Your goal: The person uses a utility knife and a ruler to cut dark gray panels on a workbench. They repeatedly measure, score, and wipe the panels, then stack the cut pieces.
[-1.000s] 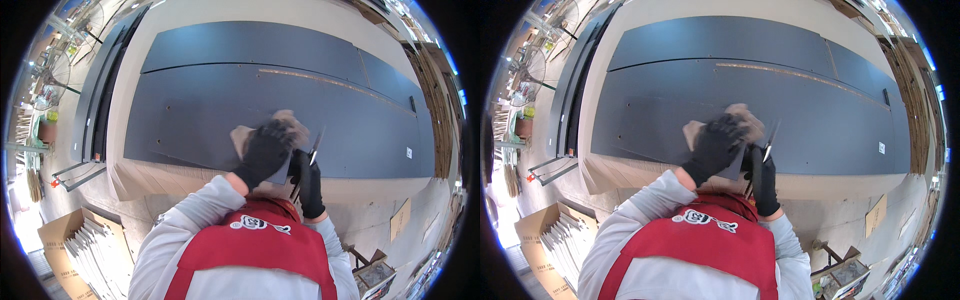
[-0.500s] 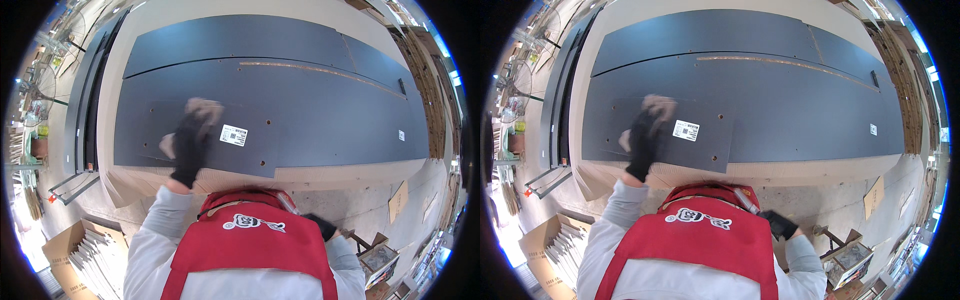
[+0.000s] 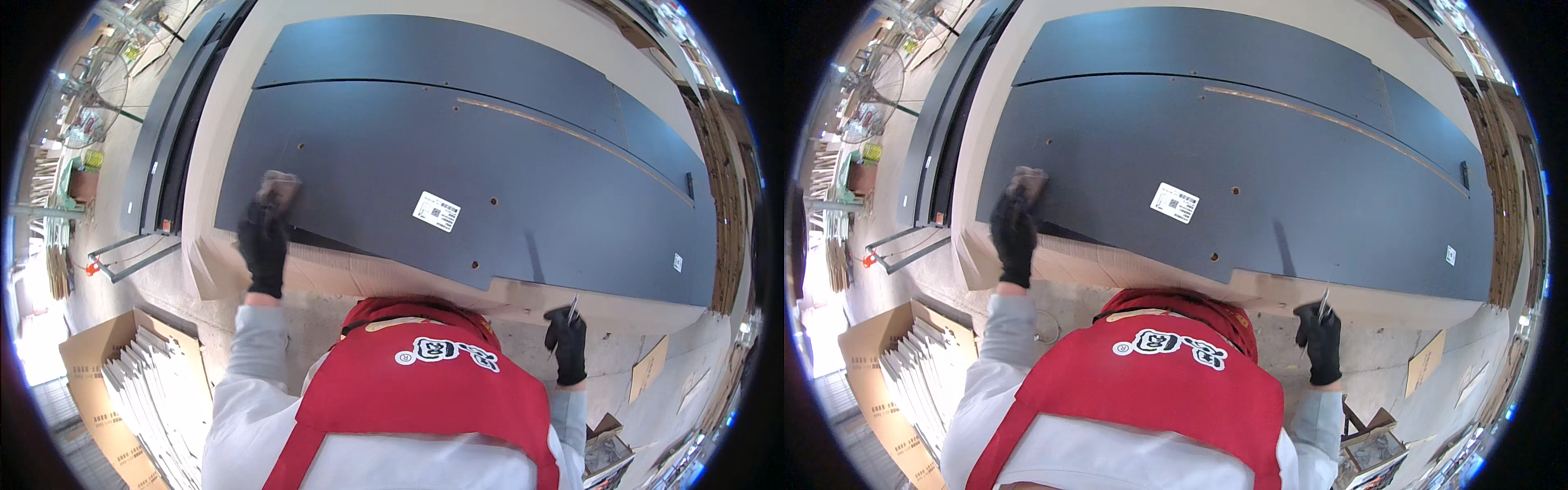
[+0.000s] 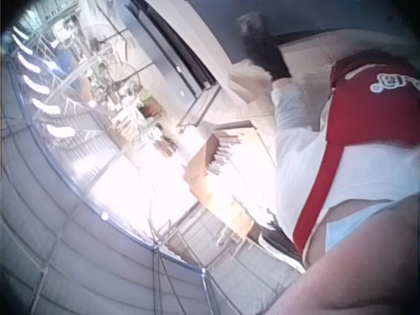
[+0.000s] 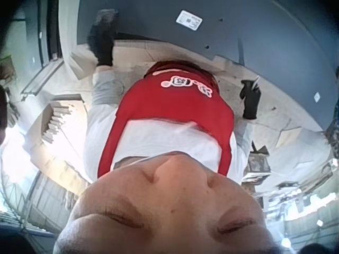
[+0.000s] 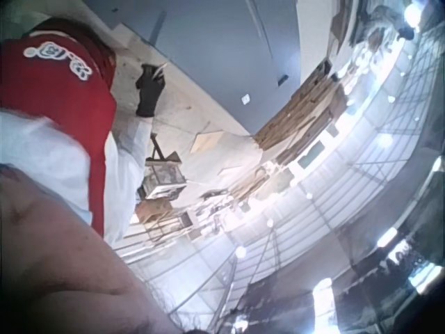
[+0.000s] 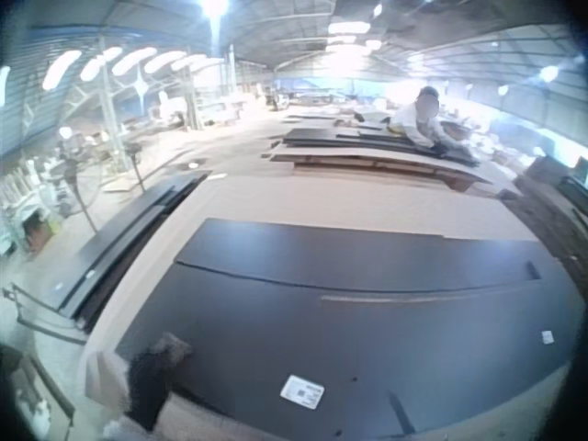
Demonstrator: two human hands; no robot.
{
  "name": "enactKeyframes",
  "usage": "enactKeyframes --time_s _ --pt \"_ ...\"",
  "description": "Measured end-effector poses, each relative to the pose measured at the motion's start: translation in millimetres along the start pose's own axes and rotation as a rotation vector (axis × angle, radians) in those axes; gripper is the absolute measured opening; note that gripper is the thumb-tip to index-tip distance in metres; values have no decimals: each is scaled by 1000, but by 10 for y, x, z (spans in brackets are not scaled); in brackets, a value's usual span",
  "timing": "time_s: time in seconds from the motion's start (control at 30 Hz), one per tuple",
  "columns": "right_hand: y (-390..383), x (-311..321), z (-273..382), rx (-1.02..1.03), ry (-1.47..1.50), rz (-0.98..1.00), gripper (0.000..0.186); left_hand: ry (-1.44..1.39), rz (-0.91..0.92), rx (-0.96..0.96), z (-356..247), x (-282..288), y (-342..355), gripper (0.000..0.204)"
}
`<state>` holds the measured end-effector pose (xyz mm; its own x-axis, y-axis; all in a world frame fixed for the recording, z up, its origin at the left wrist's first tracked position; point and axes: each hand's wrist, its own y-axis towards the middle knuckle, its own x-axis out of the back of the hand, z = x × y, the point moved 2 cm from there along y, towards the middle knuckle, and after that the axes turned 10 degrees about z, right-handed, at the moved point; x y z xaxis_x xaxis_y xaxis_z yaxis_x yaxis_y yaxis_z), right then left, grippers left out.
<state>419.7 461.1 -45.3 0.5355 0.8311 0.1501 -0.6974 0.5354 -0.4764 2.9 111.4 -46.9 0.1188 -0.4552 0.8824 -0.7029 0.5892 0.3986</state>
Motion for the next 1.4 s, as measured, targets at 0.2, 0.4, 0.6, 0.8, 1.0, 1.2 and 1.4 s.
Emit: enactKeyframes --time_s 0.2,0.4,0.6,0.8,1.0,1.2,1.4 --pt "713 -429 625 257 120 24 39 -146 413 -79 -917 -264 -291 26" --pt "911 -666 792 134 525 171 44 -1100 744 -553 -2132 -110 -67 31" --pt "805 -133 633 476 1122 -77 31 -721 111 -138 -1052 -151 585 26" --pt "735 195 226 596 949 -323 39 -750 352 -329 -1660 -578 736 23" --pt "956 -474 402 462 972 -30 32 -1161 798 -765 -2286 -716 159 30" --pt "842 -466 503 445 741 5 36 -1390 869 -132 -1966 -380 644 34" --pt "968 -658 692 379 928 147 31 -1144 496 -197 -1524 -385 949 36"
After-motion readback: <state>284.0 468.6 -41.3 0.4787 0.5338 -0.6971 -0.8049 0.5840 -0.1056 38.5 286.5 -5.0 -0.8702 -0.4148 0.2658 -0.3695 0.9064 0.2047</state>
